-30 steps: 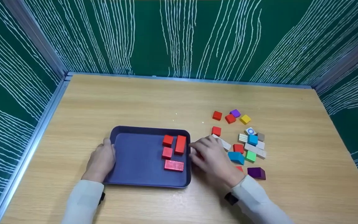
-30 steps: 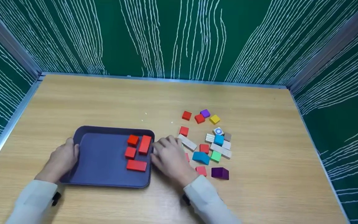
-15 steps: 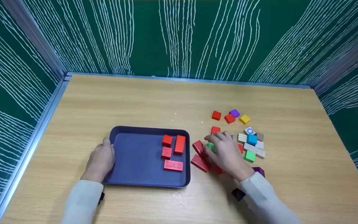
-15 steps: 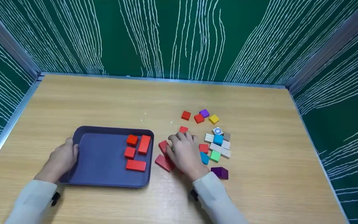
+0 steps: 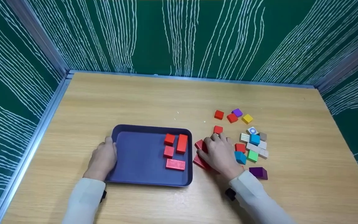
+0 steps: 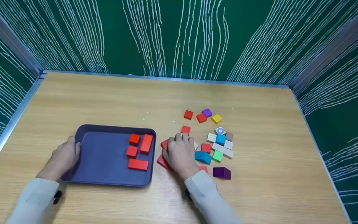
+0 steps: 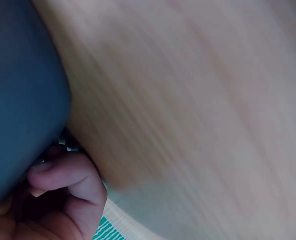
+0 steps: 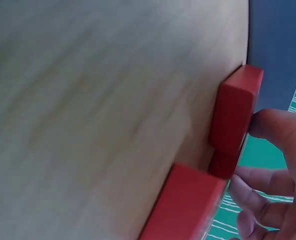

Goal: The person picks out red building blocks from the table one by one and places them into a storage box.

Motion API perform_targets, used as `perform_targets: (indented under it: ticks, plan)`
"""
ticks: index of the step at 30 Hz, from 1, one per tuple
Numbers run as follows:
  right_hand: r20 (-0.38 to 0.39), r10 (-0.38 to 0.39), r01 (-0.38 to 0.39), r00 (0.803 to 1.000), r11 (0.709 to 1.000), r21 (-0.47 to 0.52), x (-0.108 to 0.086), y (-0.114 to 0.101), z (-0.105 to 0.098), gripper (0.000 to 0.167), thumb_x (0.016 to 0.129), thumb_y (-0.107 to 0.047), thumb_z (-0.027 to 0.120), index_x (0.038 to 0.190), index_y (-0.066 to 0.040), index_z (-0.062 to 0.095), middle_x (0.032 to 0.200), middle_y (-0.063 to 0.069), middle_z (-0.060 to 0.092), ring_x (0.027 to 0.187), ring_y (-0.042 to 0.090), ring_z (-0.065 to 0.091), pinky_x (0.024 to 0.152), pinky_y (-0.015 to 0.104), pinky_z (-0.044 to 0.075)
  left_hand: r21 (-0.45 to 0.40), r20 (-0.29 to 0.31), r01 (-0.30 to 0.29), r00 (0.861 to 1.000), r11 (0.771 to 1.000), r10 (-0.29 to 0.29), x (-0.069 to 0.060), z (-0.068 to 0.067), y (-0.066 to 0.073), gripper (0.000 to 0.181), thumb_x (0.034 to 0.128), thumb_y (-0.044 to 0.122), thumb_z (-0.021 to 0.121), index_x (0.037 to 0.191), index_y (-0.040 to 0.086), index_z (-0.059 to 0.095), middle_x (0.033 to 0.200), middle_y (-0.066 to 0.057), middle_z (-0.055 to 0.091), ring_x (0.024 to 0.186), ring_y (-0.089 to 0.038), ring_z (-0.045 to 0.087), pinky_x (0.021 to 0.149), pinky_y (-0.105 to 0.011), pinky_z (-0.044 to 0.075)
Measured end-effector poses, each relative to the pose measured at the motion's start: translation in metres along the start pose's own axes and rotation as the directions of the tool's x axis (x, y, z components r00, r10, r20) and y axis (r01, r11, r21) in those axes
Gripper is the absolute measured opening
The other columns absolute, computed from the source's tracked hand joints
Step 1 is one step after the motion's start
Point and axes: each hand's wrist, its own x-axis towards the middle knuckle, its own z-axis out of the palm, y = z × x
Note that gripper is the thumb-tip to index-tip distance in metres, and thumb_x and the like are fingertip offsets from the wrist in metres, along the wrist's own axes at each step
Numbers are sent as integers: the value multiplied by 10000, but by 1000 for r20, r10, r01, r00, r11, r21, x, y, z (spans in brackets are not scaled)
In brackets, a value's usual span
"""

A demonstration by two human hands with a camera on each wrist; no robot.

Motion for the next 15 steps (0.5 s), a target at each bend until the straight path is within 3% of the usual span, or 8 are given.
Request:
perform_targets:
  ticks: [5, 8, 11, 15]
  plan:
    - [-28, 46, -42, 999, 991, 127, -2, 1, -7, 432, 882, -334, 761, 1198, -49, 689, 1090, 137, 643, 981, 293, 514, 808, 437, 473, -3, -7, -10, 1000, 1000, 10, 0, 1, 1, 283, 1091, 168, 354, 1235, -67, 420, 1024, -300, 581, 939, -529, 612, 767, -595, 498]
    - [-67, 37, -24, 997, 982, 187, -4, -5, -16, 446, 882, -329, 769, 1228, -65, 670, 1119, 115, 637, 985, 265, 507, 799, 404, 461, 2, -18, -16, 1000, 1000, 16, 0, -1, 1, 266, 1090, 164, 357, 1213, -62, 421, 1012, -300, 581, 924, -533, 614, 757, -596, 498]
    - [-113, -27, 50, 993, 976, 212, -8, -16, -24, 433, 887, -335, 766, 1232, -87, 681, 1118, 78, 643, 983, 231, 503, 783, 368, 442, 7, -26, -23, 999, 1000, 23, 0, -1, 0, 262, 1090, 163, 354, 1204, -64, 418, 1001, -304, 580, 911, -535, 615, 750, -596, 498]
    - [-147, -174, 203, 974, 956, 212, -17, -37, -28, 382, 884, -337, 765, 1193, -118, 715, 1077, 36, 659, 970, 196, 497, 781, 342, 430, 3, -22, -26, 999, 1000, 26, 0, -1, 0, 276, 1090, 163, 352, 1219, -72, 416, 1011, -311, 582, 919, -538, 613, 758, -597, 496]
